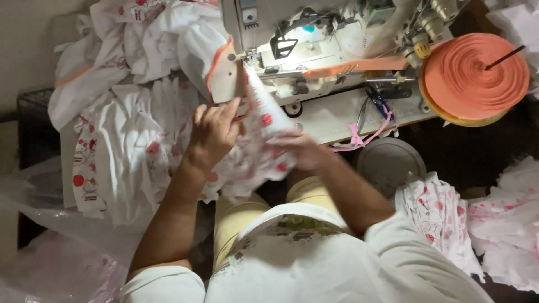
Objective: Sewing pink elastic straps onto patterned white fabric components using an industrial sewing machine.
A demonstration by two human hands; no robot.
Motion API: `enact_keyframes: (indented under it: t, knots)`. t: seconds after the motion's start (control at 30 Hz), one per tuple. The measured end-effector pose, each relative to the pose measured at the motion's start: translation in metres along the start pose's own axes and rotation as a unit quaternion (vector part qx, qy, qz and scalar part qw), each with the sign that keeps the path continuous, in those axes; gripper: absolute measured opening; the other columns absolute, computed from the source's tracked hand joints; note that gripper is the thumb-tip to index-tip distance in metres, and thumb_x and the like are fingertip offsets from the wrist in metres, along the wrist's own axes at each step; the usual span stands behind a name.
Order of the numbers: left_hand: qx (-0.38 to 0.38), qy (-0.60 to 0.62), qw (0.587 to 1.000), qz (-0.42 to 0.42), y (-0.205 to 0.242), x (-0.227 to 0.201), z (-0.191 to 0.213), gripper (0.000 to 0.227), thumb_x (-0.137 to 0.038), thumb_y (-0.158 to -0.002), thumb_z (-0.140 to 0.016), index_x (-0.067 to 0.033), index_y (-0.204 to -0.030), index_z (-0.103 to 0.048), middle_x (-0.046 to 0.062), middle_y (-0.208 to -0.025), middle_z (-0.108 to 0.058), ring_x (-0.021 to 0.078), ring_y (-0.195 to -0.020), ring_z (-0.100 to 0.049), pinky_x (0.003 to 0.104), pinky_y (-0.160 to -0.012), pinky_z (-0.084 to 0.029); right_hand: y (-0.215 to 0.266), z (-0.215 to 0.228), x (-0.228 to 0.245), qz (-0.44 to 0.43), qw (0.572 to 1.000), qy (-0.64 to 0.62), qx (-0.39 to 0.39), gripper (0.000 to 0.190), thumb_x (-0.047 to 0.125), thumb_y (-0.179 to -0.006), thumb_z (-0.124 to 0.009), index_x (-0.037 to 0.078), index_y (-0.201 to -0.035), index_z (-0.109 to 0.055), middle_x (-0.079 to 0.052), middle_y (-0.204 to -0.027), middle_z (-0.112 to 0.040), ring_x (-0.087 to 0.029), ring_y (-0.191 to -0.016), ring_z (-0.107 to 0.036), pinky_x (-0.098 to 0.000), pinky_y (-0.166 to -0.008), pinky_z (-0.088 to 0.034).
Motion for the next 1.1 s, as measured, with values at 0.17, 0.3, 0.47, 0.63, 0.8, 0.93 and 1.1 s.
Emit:
enact_keyframes:
  t: [0.17, 0.3, 0.47, 0.63, 0.8, 0.93, 1.1]
  knots:
    - [0.018, -0.131, 0.991, -0.027, 0.089, -0.016, -0.040, 0.033, -0.030, -0.079, -0.053, -0.0240, -0.111, -0.058, 0.003, -0.110, -0.058, 0.0236, -0.117, -0.055, 0.061, -0.116, -0.030, 0.021, 0.061, 0.126, -0.012, 0.927, 0.375, 0.002, 0.028, 0.031, -0.097, -0.065, 0.008, -0.103, -0.079, -0.012, -0.089, -0.069, -0.029, -0.088, -0.065, -0.0430, -0.086, -0.051]
    - [0.321, 0.405, 0.853, 0.071, 0.113, -0.094, -0.027, 0.042, -0.024, -0.094, -0.060, 0.0004, -0.128, -0.064, 0.029, -0.127, -0.068, 0.0494, -0.121, -0.060, 0.058, -0.105, -0.044, 0.012, 0.035, 0.125, -0.224, 0.788, 0.568, 0.074, 0.047, 0.046, -0.094, -0.051, 0.004, -0.086, -0.071, -0.024, -0.082, -0.068, -0.049, -0.086, -0.064, -0.0542, -0.075, -0.049]
    - [0.010, 0.283, 0.958, 0.032, 0.096, 0.024, -0.087, 0.049, -0.001, -0.075, -0.076, -0.0207, -0.119, -0.070, 0.002, -0.113, -0.071, 0.0263, -0.114, -0.068, 0.039, -0.104, -0.049, -0.063, -0.146, 0.169, 0.233, 0.902, 0.224, 0.285, 0.052, 0.050, -0.104, -0.051, 0.006, -0.130, -0.062, -0.022, -0.130, -0.051, -0.049, -0.121, -0.047, -0.0647, -0.100, -0.045]
    - [-0.069, 0.525, 0.836, 0.143, 0.096, 0.061, -0.096, 0.030, -0.006, -0.077, -0.072, -0.0172, -0.105, -0.066, 0.004, -0.103, -0.069, 0.0260, -0.103, -0.066, 0.041, -0.098, -0.048, -0.078, -0.123, 0.129, 0.257, 0.954, 0.144, 0.049, 0.026, 0.032, -0.110, -0.050, 0.012, -0.116, -0.065, -0.008, -0.112, -0.065, -0.024, -0.099, -0.065, -0.0377, -0.077, -0.062]
    - [-0.139, 0.723, 0.631, 0.244, 0.104, 0.091, -0.127, 0.011, -0.011, -0.080, -0.068, -0.0136, -0.090, -0.063, 0.006, -0.092, -0.067, 0.0257, -0.092, -0.065, 0.042, -0.092, -0.048, -0.020, -0.091, -0.017, 0.167, 0.954, 0.244, -0.049, 0.046, 0.007, -0.079, -0.065, 0.013, -0.125, -0.063, -0.015, -0.113, -0.062, -0.036, -0.095, -0.066, -0.0468, -0.079, -0.057]
    - [-0.176, 0.835, 0.422, 0.307, 0.109, 0.094, -0.159, 0.008, -0.015, -0.082, -0.065, -0.0108, -0.078, -0.060, 0.008, -0.083, -0.066, 0.0254, -0.084, -0.064, 0.044, -0.088, -0.047, -0.013, -0.081, -0.007, 0.133, 0.955, 0.257, -0.066, 0.044, 0.042, -0.097, -0.065, 0.011, -0.127, -0.060, -0.019, -0.113, -0.061, -0.041, -0.095, -0.064, -0.0499, -0.081, -0.054]
    - [-0.118, 0.803, 0.553, 0.187, -0.017, 0.020, -0.021, 0.056, -0.027, -0.093, -0.064, -0.0135, -0.145, -0.048, 0.009, -0.147, -0.051, 0.0231, -0.132, -0.055, 0.039, -0.112, -0.042, -0.029, -0.074, -0.035, -0.054, 0.996, -0.074, -0.011, 0.025, 0.029, -0.104, -0.062, 0.013, -0.121, -0.070, 0.000, -0.108, -0.072, -0.008, -0.098, -0.062, -0.0303, -0.093, -0.053]
Point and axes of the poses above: each hand's wrist, its own y-axis away from the middle knuckle, its own z-axis out of the back of the hand, x = y × z, the point moved 9 cm from there along -y, towards the middle knuckle
